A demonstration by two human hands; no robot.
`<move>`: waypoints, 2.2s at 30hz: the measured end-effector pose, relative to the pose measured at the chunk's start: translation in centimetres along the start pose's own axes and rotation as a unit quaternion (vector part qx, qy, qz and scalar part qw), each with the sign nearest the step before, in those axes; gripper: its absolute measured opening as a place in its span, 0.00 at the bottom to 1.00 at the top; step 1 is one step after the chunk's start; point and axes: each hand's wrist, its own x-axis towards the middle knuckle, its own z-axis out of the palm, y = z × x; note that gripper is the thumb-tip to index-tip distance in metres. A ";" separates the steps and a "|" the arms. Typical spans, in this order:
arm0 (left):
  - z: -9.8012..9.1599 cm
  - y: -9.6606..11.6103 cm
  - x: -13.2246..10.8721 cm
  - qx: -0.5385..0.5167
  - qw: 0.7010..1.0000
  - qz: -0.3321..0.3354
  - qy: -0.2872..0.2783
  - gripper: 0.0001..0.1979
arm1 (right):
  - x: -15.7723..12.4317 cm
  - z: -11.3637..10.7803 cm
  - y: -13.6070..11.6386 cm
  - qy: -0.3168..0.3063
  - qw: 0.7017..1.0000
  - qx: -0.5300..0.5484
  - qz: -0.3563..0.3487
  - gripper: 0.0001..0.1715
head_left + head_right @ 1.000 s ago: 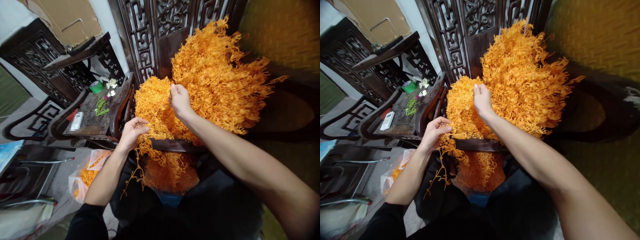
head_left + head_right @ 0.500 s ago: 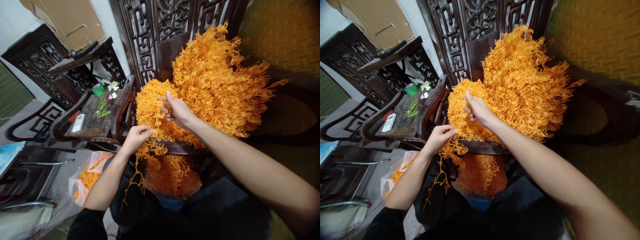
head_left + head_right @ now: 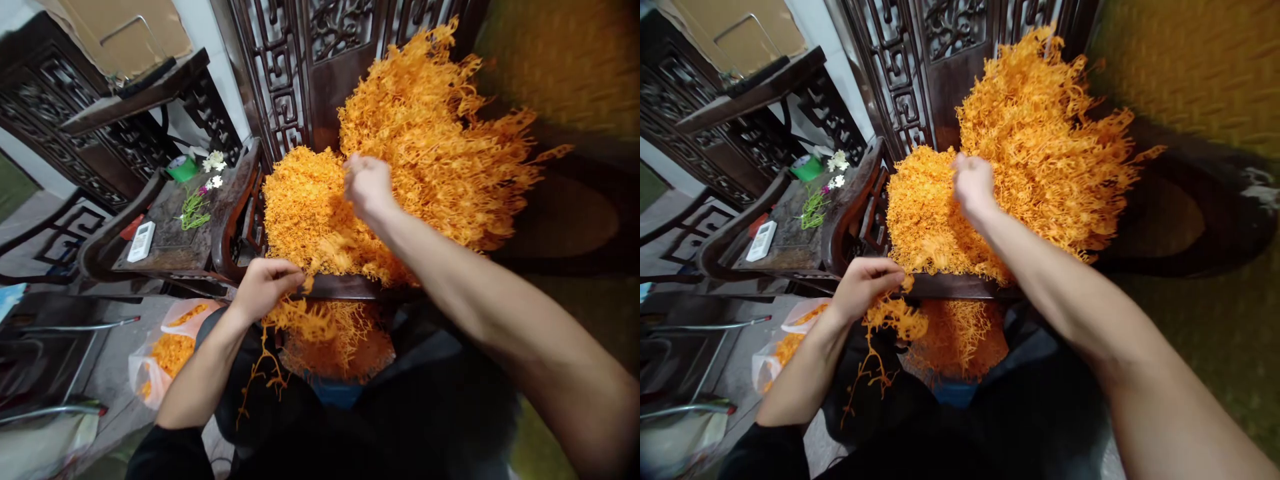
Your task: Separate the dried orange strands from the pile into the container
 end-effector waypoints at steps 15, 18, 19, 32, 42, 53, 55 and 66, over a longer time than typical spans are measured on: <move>-1.1 -1.0 0.6 -0.419 0.900 -0.095 0.072 0.14 | -5.8 3.6 0.6 -0.258 0.925 0.179 0.214 0.35; -0.4 -0.8 1.1 -0.482 0.867 -0.106 0.068 0.15 | -7.5 5.5 0.6 -0.226 0.943 0.174 0.171 0.43; 0.0 -0.8 1.2 -0.494 0.859 -0.109 0.076 0.15 | -7.9 6.0 0.8 -0.202 0.952 0.168 0.154 0.43; 6.1 -0.2 1.6 -0.395 0.905 -0.075 0.138 0.11 | -8.5 7.1 1.2 0.034 0.995 0.072 0.060 0.27; 6.4 0.7 1.0 -0.354 0.926 -0.079 0.104 0.12 | -3.7 3.7 1.2 0.053 0.998 0.040 0.024 0.22; 2.7 -0.8 1.1 -0.340 0.928 -0.099 0.118 0.13 | -0.2 -2.2 -0.4 -0.048 0.965 0.197 0.163 0.11; 2.2 -0.9 1.5 -0.343 0.925 -0.096 0.133 0.12 | -0.4 -2.2 -0.7 -0.055 0.955 0.226 0.183 0.10; 1.2 -2.3 3.6 -0.238 0.940 -0.014 0.244 0.11 | -1.0 -0.5 0.5 -0.133 0.887 0.310 0.316 0.08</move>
